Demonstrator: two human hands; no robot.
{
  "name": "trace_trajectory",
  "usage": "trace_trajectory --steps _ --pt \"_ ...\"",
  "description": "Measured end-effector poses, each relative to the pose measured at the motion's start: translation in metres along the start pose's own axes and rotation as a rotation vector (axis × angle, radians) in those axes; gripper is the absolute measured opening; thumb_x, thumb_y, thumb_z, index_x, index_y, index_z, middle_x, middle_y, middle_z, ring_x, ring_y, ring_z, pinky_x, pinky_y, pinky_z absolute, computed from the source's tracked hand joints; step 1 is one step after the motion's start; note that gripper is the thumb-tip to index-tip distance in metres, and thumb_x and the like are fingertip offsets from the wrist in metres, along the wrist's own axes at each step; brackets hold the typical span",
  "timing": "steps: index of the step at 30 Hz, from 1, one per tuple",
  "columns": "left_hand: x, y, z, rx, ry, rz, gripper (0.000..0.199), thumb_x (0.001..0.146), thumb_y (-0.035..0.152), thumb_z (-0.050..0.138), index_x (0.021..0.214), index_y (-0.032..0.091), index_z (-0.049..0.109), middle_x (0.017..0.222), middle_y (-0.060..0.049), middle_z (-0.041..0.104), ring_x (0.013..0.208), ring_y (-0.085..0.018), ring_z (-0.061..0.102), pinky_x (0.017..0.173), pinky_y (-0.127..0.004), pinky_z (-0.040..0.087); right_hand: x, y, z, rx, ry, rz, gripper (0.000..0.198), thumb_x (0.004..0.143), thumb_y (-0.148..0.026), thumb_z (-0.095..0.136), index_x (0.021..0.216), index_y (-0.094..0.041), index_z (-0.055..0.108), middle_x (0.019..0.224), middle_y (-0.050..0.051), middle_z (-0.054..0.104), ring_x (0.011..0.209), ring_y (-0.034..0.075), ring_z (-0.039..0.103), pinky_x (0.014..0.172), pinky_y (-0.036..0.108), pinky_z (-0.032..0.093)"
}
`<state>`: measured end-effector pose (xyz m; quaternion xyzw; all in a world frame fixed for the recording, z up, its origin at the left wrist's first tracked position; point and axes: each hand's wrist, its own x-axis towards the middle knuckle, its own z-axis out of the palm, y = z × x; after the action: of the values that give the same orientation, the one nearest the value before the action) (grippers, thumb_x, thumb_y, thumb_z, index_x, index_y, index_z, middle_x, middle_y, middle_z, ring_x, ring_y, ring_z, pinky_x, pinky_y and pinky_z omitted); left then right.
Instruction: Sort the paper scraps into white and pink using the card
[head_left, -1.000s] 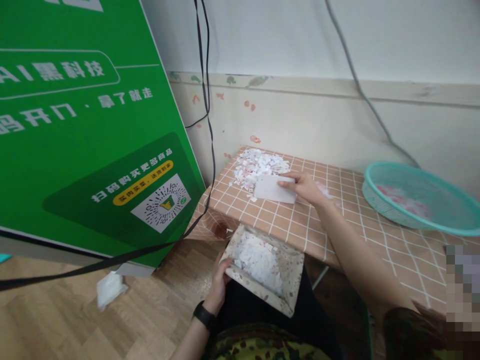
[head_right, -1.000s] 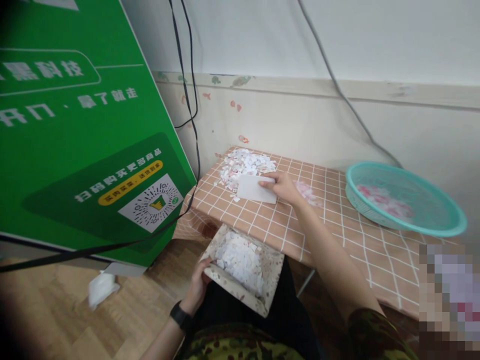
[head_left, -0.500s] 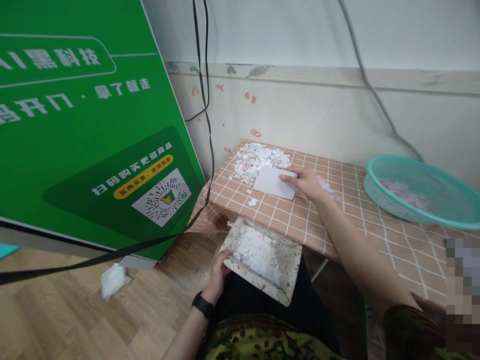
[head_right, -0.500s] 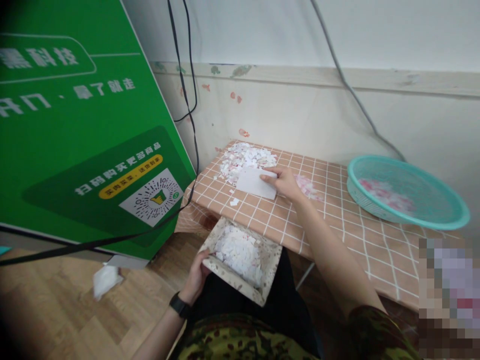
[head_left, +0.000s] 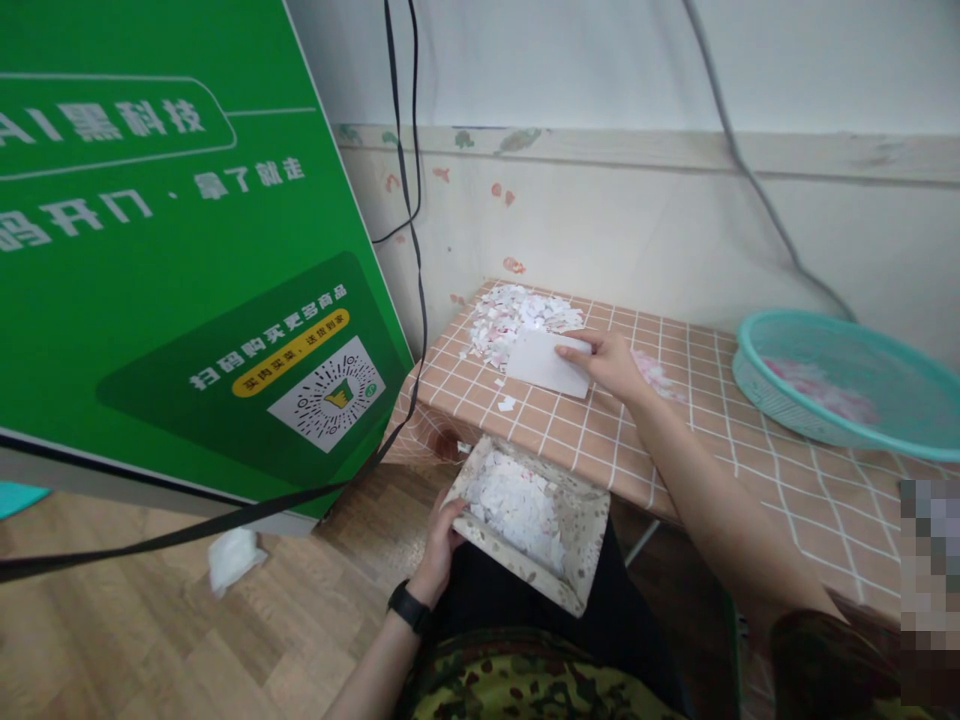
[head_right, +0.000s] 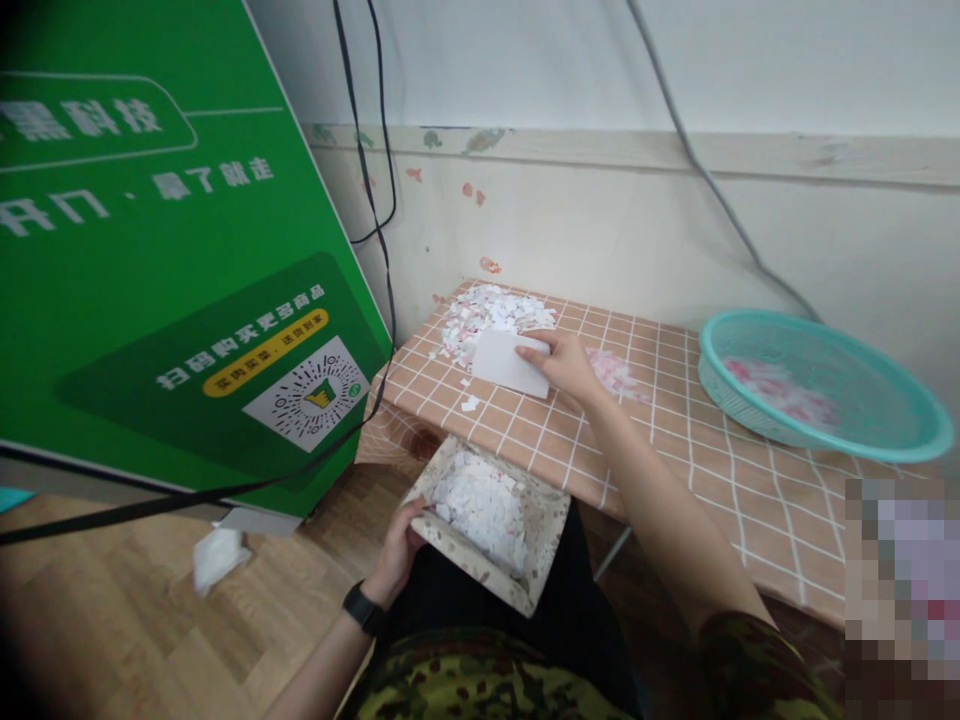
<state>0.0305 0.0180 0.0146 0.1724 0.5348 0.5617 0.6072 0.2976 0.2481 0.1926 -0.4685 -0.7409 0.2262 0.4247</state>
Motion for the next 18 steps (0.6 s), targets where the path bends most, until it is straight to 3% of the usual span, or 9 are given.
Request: trace_trajectory --steps 7,13,18 --pt "0.002 -0.001 0.001 0.005 0.003 0.01 0.043 0.071 0.046 0.077 0.103 0.018 0.07 0.082 -0.001 0.066 0.077 -0.022 0.063 0.068 -0.033 0.053 0.004 -0.003 0.007 -0.09 -0.016 -0.067 0.031 0.086 -0.04 0.066 0.104 -0.019 0.08 0.11 0.01 0.077 0.097 0.029 0.072 0.082 0.04 0.056" --pt "0.005 -0.005 -0.002 0.01 -0.001 0.021 0.044 0.071 0.049 0.075 0.102 0.018 0.07 0.083 -0.002 0.068 0.08 -0.024 0.064 0.066 -0.031 0.051 0.004 -0.018 -0.011 -0.126 -0.157 -0.075 0.027 0.084 -0.037 0.068 0.1 -0.02 0.081 0.101 0.006 0.079 0.086 0.026 0.073 0.077 0.037 0.056" --pt "0.005 -0.005 -0.002 0.017 -0.02 0.037 0.05 0.073 0.05 0.074 0.111 0.019 0.068 0.089 -0.002 0.068 0.081 -0.024 0.064 0.066 -0.031 0.051 0.008 -0.025 -0.009 -0.131 -0.154 -0.092 0.027 0.085 -0.037 0.068 0.103 -0.022 0.081 0.103 0.006 0.079 0.09 0.026 0.073 0.083 0.039 0.057"
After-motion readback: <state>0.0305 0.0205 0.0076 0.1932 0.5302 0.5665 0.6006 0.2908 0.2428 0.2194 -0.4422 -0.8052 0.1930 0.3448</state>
